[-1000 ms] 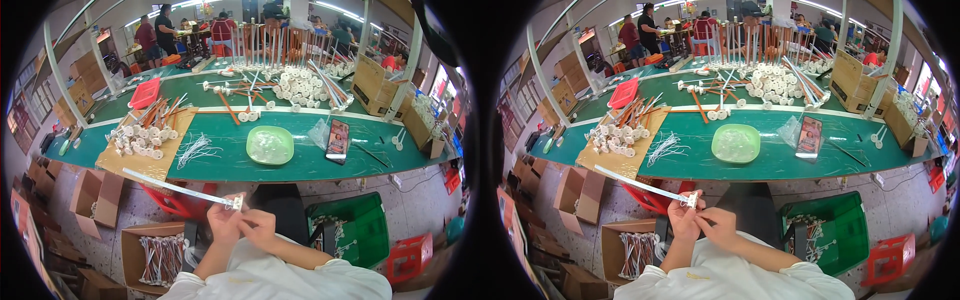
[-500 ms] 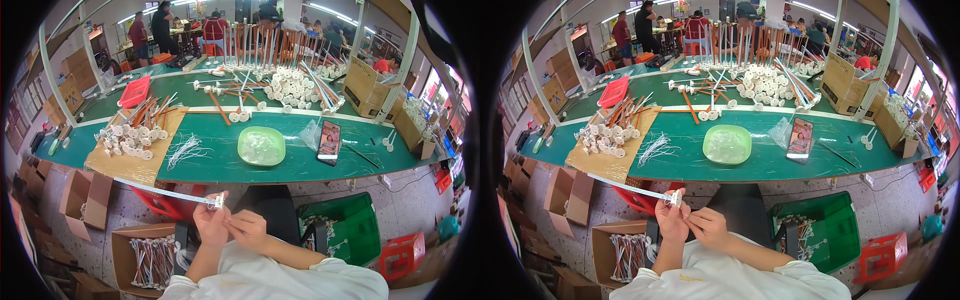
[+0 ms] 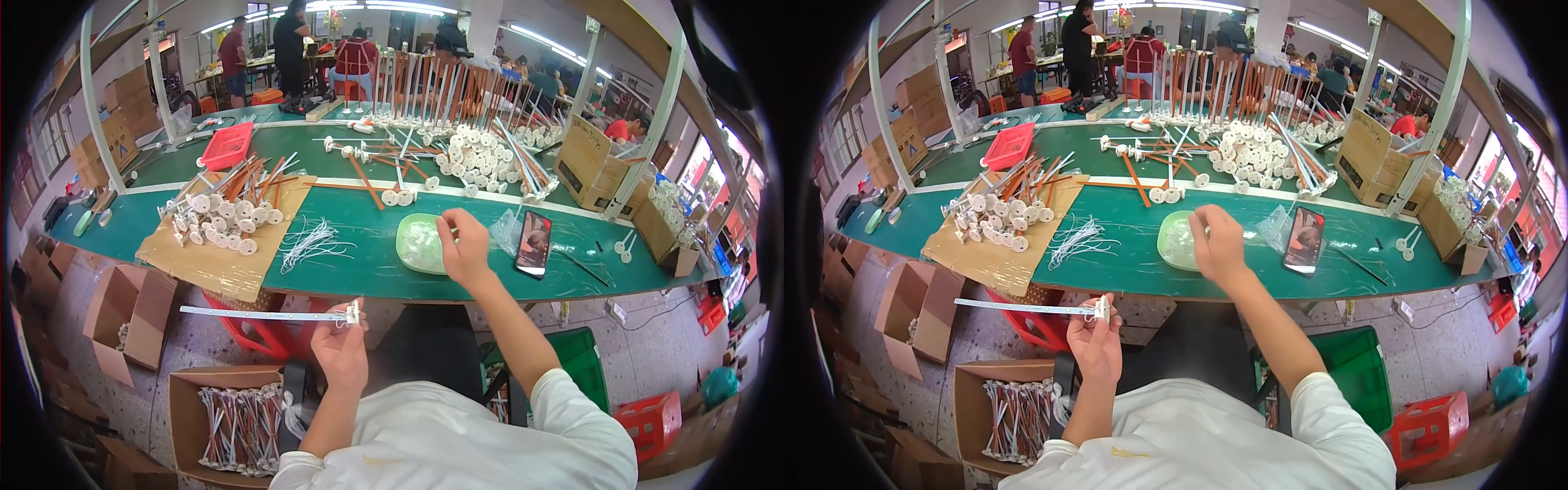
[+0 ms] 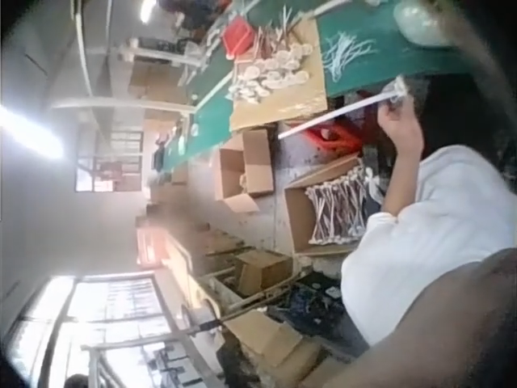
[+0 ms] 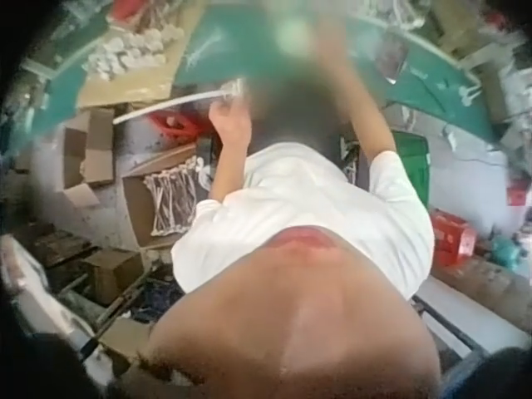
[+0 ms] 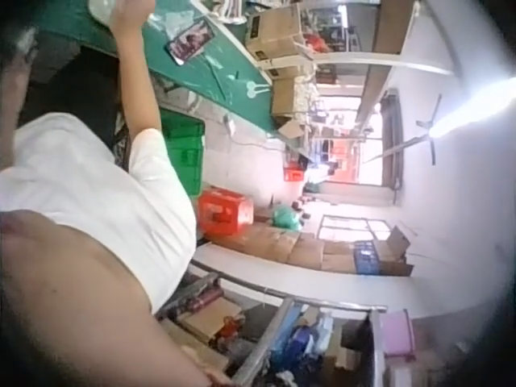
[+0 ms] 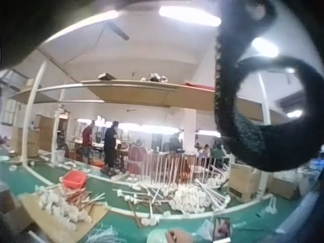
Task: Manually attaching circular bases and threading wires onto LED strips at a factory workbench.
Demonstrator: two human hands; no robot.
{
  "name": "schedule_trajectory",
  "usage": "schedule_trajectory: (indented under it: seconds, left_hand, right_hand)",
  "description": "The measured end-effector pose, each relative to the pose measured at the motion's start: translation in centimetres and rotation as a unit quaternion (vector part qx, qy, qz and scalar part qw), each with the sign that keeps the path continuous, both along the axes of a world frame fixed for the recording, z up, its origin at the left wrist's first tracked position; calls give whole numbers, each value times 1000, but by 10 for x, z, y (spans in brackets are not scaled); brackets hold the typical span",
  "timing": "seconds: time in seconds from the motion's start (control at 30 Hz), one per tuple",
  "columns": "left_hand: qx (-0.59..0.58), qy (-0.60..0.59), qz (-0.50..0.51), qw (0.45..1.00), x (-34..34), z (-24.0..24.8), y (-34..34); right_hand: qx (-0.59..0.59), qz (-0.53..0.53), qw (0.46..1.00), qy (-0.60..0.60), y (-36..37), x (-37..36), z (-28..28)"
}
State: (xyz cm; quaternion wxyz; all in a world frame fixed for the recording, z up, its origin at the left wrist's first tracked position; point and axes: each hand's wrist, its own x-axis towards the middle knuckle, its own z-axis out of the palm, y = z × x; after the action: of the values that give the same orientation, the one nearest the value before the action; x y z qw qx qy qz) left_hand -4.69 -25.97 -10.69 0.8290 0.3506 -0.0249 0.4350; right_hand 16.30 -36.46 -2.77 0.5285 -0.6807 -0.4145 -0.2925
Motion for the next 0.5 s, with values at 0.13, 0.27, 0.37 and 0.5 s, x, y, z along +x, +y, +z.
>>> schedule_trajectory:
  seconds: [0.13,0.27,0.37,0.5]
  left_hand:
    - [12,17,-5,1000,1,-5,-1]
    - [4,25,-9,1000,0,-4,0]
    - [16,29,-11,999,-1,-3,2]
    - [18,26,-23,999,2,-4,1]
  right_hand:
    - [-232,-45,971,-38,-1,35,-16]
    - [-347,-77,935,-3,-3,29,-18]
    - [-370,-94,924,-5,-3,26,-15]
    - [-402,-161,901,-8,-1,29,-15]
